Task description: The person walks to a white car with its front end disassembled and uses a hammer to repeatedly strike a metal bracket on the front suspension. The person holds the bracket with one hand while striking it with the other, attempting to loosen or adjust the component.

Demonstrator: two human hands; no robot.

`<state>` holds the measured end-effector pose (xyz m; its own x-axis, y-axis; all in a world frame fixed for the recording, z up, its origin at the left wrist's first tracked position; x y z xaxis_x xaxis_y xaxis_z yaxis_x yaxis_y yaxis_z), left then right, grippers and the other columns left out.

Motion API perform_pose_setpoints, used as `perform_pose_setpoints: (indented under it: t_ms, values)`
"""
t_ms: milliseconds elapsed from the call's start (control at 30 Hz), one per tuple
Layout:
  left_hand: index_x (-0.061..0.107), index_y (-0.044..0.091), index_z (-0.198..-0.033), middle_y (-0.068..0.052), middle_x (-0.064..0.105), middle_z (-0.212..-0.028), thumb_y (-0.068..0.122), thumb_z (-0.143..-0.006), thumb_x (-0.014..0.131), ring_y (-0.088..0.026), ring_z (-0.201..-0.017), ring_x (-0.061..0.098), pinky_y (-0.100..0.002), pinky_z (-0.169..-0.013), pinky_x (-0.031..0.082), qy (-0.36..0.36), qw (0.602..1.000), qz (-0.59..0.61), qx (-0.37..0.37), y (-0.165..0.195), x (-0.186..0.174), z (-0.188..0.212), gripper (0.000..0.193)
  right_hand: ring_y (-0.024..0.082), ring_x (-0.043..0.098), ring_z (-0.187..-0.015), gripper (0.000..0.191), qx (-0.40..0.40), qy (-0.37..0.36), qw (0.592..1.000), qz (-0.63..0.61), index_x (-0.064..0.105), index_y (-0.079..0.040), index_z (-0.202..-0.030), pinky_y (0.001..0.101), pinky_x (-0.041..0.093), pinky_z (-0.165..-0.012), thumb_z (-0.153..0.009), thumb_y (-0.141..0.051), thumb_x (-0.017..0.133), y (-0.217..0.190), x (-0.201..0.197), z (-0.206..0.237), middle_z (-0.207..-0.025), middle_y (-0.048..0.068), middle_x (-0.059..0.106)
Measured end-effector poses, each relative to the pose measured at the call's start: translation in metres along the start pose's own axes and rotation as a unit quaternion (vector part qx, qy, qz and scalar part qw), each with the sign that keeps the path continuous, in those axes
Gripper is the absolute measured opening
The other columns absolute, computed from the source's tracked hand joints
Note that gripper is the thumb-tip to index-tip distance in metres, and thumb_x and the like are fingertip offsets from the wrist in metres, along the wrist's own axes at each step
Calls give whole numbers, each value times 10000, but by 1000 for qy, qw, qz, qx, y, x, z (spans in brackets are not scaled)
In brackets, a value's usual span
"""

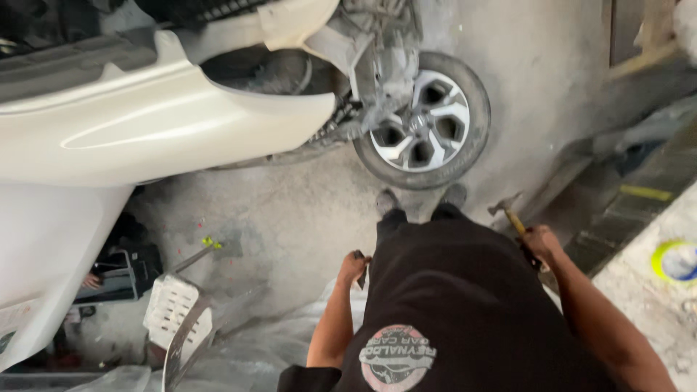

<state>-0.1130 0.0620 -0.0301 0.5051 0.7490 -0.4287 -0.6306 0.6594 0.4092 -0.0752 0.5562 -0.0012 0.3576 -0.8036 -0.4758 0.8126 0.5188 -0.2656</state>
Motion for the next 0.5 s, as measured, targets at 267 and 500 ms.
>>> perform_pose_setpoints:
  t_ms: [267, 500]
  values:
    - [655, -21, -1198, -225, 744, -1100, 380, -790, 806, -338, -1077, 724, -419, -939, 554, 7, 999, 15, -29, 16, -22, 6, 592, 312, 704, -665, 354, 13, 13, 1000, -14, 813, 32, -1034, 476, 548, -645, -919, -267, 664, -20, -10, 9, -812, 218, 758]
    - [601, -17, -1278, -225, 704, -1178, 396, -782, 814, -338, -1153, 684, -398, -990, 538, 22, 999, -7, -47, 22, -33, 12, 680, 287, 762, -954, 402, -6, 40, 999, 23, 829, 11, -1130, 418, 596, -882, -826, -251, 807, -22, -13, -2, -1007, 204, 800]
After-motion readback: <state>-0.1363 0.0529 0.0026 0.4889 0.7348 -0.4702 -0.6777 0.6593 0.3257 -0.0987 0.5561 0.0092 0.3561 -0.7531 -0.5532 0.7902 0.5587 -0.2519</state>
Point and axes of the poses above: each hand's wrist, its own z-axis away from the middle knuckle, its own x-axis out of the palm, y = z × x, the point moved 4 cm from there along -z, towards the middle knuckle
